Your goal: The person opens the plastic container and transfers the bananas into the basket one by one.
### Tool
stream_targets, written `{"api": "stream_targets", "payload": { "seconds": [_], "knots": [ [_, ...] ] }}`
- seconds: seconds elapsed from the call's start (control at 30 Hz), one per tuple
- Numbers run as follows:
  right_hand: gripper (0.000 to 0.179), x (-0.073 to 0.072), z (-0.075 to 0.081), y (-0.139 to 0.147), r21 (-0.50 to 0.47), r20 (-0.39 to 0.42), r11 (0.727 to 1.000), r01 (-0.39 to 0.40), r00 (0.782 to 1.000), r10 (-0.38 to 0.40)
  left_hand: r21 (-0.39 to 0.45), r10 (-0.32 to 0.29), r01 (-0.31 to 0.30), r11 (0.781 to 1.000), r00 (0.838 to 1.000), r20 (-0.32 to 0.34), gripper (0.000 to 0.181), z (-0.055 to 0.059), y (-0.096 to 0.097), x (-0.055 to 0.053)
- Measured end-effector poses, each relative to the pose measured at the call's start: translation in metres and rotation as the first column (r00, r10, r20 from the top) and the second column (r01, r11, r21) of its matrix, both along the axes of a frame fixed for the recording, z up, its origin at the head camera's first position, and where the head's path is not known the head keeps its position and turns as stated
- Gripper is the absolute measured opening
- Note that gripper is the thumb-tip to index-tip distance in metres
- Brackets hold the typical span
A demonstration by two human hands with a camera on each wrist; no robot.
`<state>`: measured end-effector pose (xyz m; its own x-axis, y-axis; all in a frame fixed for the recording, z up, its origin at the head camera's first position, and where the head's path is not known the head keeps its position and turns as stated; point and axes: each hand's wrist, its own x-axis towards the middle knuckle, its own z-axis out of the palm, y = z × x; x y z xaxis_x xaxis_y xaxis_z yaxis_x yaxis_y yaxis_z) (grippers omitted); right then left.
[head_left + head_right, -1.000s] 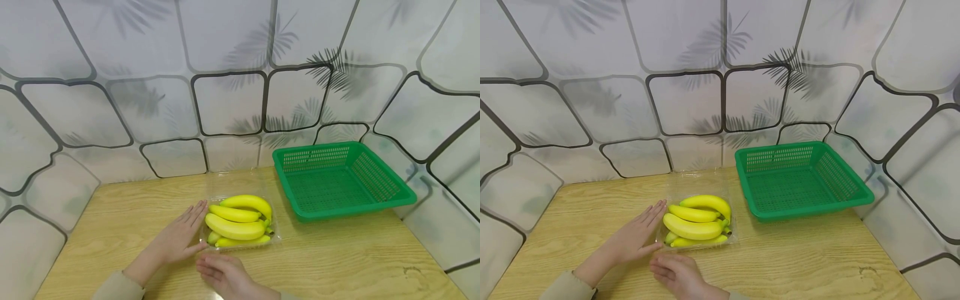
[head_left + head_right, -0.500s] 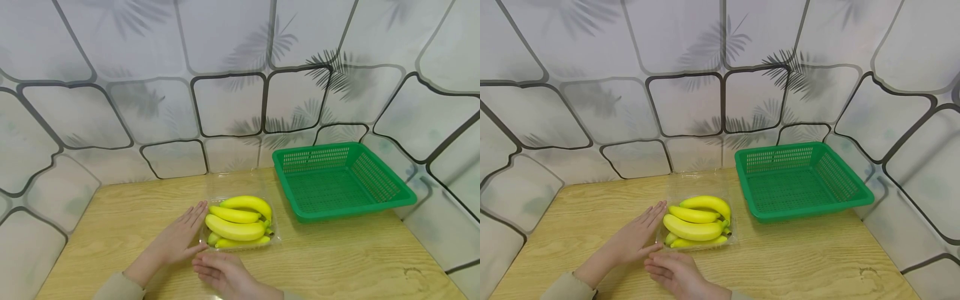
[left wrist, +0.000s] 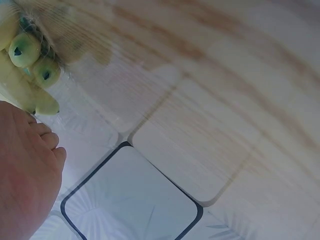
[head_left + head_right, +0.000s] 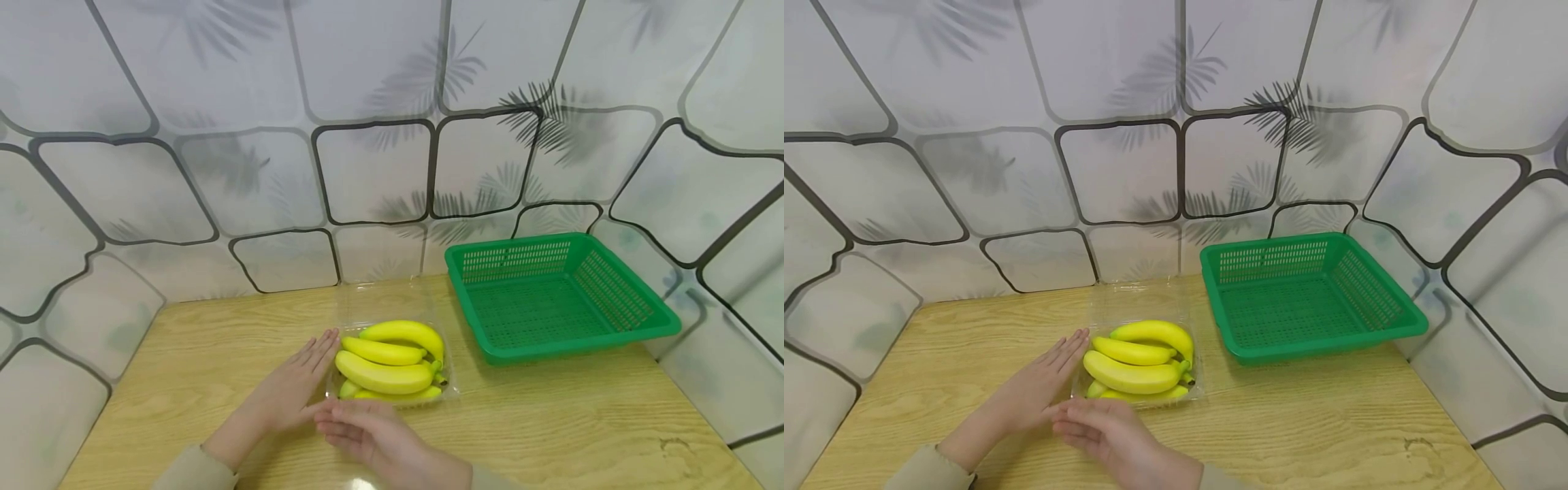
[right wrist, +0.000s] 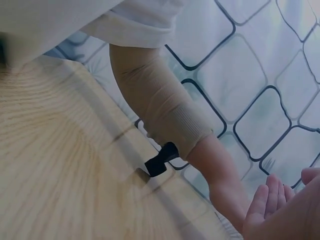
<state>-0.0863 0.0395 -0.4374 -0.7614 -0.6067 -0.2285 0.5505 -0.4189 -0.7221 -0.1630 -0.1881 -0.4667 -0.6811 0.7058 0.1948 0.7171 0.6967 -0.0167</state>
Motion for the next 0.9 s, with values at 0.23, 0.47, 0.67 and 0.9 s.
{"api": "stream_targets", "payload": {
  "seconds": [0.23,0.47,0.67,0.9],
  "knots": [
    [0.027,-0.007,0.006,0.007,0.011,-0.048,1.0,-0.004,0.999,0.005,-0.007,-0.007,0.007,1.0,1.0,-0.022,0.1,-0.001,0.0,0.0],
    [0.037,-0.015,0.009,0.015,0.047,-0.147,0.999,-0.009,0.989,0.016,-0.023,0.016,-0.016,1.0,1.0,0.005,0.092,0.001,0.001,0.001],
    [0.04,-0.023,0.011,0.021,0.096,-0.21,0.995,0.021,0.978,0.0,-0.041,0.042,-0.042,0.998,0.999,0.012,0.093,0.002,0.004,0.002],
    [0.047,-0.03,0.013,0.029,0.174,-0.347,0.981,0.082,0.938,-0.017,-0.03,0.057,-0.056,0.998,0.998,0.037,0.093,0.0,0.005,0.001]
  ]
}}
